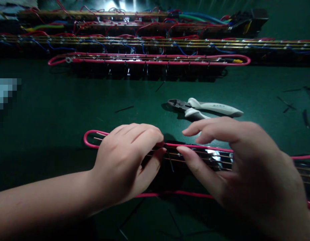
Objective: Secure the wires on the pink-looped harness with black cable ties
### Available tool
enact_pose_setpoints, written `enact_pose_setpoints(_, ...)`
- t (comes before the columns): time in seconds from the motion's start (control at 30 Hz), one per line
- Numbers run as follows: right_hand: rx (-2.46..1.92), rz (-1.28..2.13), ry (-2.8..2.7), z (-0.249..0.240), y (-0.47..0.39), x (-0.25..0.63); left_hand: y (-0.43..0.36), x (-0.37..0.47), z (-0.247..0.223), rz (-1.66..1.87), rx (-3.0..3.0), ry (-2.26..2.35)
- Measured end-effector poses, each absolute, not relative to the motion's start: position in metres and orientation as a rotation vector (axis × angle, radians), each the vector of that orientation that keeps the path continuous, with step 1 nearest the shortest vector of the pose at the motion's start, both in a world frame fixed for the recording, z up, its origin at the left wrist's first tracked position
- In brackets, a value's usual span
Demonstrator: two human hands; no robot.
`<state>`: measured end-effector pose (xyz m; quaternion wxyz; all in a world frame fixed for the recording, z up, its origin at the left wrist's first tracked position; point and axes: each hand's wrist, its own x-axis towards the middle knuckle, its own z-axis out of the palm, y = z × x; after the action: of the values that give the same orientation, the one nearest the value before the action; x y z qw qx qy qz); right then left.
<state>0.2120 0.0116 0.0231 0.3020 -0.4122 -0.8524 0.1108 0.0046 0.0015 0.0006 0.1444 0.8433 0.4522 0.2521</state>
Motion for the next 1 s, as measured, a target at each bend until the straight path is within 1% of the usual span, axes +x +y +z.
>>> enact_pose_setpoints(0.13, -1.006, 0.140, -2.490, 0.014, 0.001, 0.214, -0.003, -0.002, -0.001, 0.797, 2.690, 1.113)
enact_pose_setpoints(0.2, -0.990, 0.029, -2.543, 0.009, -0.004, 0.215, -0.005, -0.004, -0.002, 0.826, 2.777, 1.062)
enact_pose_setpoints(0.27, -0.993, -0.008, -2.548, 0.006, -0.005, 0.214, -0.007, -0.006, -0.003, 0.839, 2.842, 1.005)
enact_pose_setpoints(0.5, -0.995, 0.117, -2.513, 0.000, -0.001, 0.216, -0.007, -0.006, -0.003, 0.789, 2.904, 0.946)
enact_pose_setpoints(0.87, -0.970, 0.100, -2.507, 0.000, 0.000, 0.215, 0.002, -0.001, 0.001, 0.448, 2.824, 1.170)
enact_pose_setpoints(1.0, -0.969, 0.119, -2.531, 0.001, 0.002, 0.215, 0.003, -0.003, -0.003, 0.543, 2.868, 1.136)
